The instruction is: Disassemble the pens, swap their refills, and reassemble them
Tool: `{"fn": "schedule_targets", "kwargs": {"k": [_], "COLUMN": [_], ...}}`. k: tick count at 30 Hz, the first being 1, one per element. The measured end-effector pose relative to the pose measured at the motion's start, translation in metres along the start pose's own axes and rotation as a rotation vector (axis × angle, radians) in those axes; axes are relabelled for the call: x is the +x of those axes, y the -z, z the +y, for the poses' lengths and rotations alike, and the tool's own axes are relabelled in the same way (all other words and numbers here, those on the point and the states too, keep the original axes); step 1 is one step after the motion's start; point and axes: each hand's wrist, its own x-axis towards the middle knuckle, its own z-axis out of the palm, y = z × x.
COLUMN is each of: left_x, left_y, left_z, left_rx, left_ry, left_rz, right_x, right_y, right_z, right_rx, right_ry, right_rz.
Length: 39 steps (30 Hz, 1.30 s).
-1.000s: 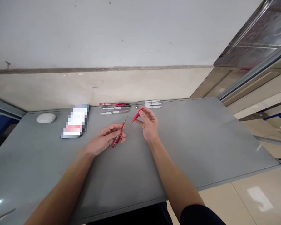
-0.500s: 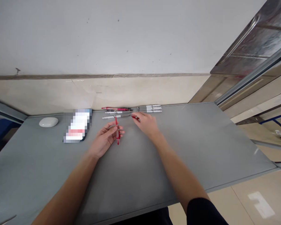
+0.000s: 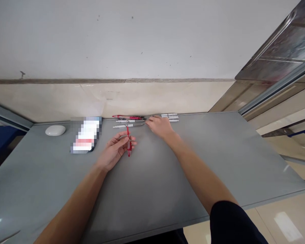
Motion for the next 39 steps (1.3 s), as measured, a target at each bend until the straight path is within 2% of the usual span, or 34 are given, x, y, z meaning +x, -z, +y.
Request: {"fn": "schedule_targets", "kwargs": {"k": [26, 39], "left_x": [0.0, 0.0], "left_y": [-0.001, -0.002], "left_z": [0.001, 0.0], "left_rx": [0.006, 0.025], "left_ry": [-0.004, -0.004], "left_rz": [-0.012, -0.017], "right_x": [-0.018, -0.02], "right_y": [0.01, 0.005], "right_z": [0.008, 0.015], "right_rx": [0.013, -0.032], "right_ry": [-0.053, -0.071], "right_rz": [0.053, -0.06]}}
